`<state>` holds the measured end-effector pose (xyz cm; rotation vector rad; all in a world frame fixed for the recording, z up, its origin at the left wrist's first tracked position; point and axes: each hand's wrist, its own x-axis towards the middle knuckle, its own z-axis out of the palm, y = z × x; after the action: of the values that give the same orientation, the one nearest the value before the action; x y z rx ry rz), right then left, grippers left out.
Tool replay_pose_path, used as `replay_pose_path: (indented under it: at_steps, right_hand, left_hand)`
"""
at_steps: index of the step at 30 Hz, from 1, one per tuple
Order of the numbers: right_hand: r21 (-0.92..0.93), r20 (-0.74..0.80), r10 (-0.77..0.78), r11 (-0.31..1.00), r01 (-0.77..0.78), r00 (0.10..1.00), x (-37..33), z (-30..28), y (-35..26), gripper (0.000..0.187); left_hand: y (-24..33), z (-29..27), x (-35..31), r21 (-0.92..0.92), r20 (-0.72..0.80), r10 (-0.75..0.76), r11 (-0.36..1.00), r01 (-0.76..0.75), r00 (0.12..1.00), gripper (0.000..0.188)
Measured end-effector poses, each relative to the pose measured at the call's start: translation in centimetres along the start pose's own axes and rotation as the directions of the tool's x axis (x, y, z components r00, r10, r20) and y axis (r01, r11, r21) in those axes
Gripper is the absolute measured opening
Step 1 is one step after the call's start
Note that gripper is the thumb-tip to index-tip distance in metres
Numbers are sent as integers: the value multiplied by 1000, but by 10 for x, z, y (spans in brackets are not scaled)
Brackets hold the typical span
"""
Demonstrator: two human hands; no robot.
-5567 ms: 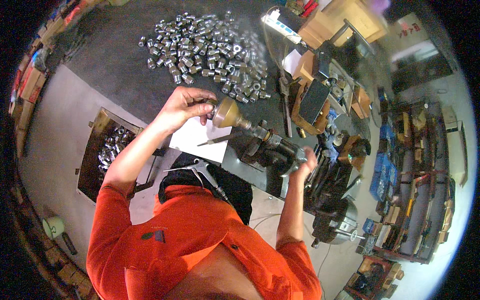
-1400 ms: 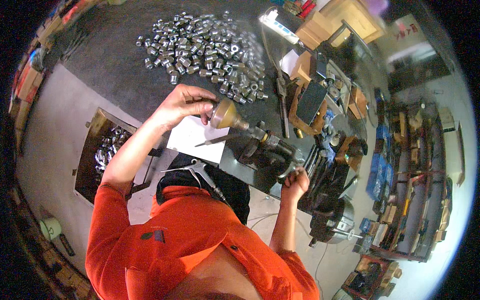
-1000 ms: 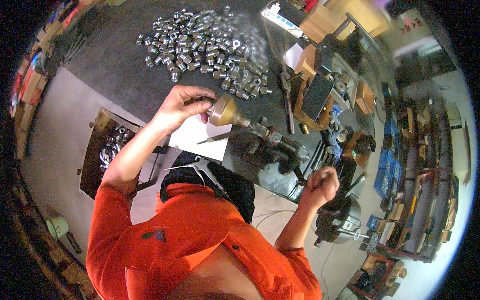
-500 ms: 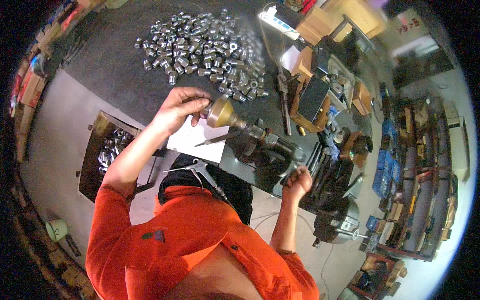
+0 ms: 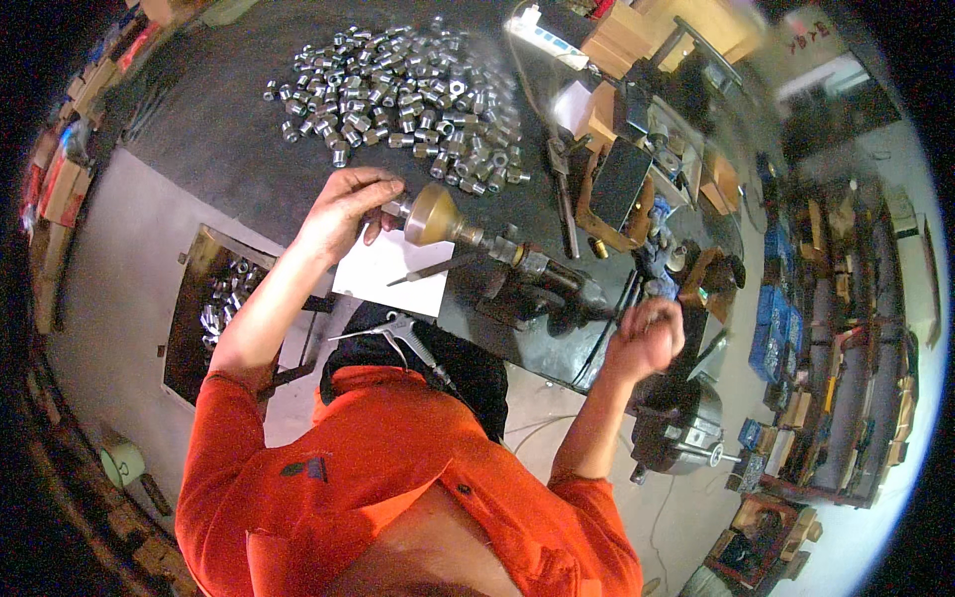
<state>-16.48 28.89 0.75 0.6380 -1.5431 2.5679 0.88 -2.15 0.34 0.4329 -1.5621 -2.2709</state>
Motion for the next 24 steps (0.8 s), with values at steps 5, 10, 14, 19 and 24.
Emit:
replay_pose_path:
  at_steps: [5, 10, 14, 19, 24]
  right_hand:
    - [-50, -77, 221, 973, -225, 972, -54, -20, 5, 28]
    - [-65, -277, 328, 931, -358, 903, -33, -65, 89, 17]
    - [-594, 69, -23, 802, 60, 997, 34, -46, 91, 17]
    - [-80, 32, -47, 996, 49, 998, 22, -2, 20, 20]
    - [-15, 40, 85, 996, -84, 996, -31, -9, -10, 23]
  left_hand:
    - [4, 1, -2, -46, -15, -19, 999, 18, 1000, 21]
    - [4, -5, 1, 27, -10, 11, 1000, -10, 1000, 22]
    - [13, -34, -21, 226, -117, 19, 974, 8, 993, 23]
    - [0, -108, -100, 391, -389, -30, 900, 194, 921, 24]
    - [-64, -202, -191, 873, -469, 262, 285, 396, 844, 26]
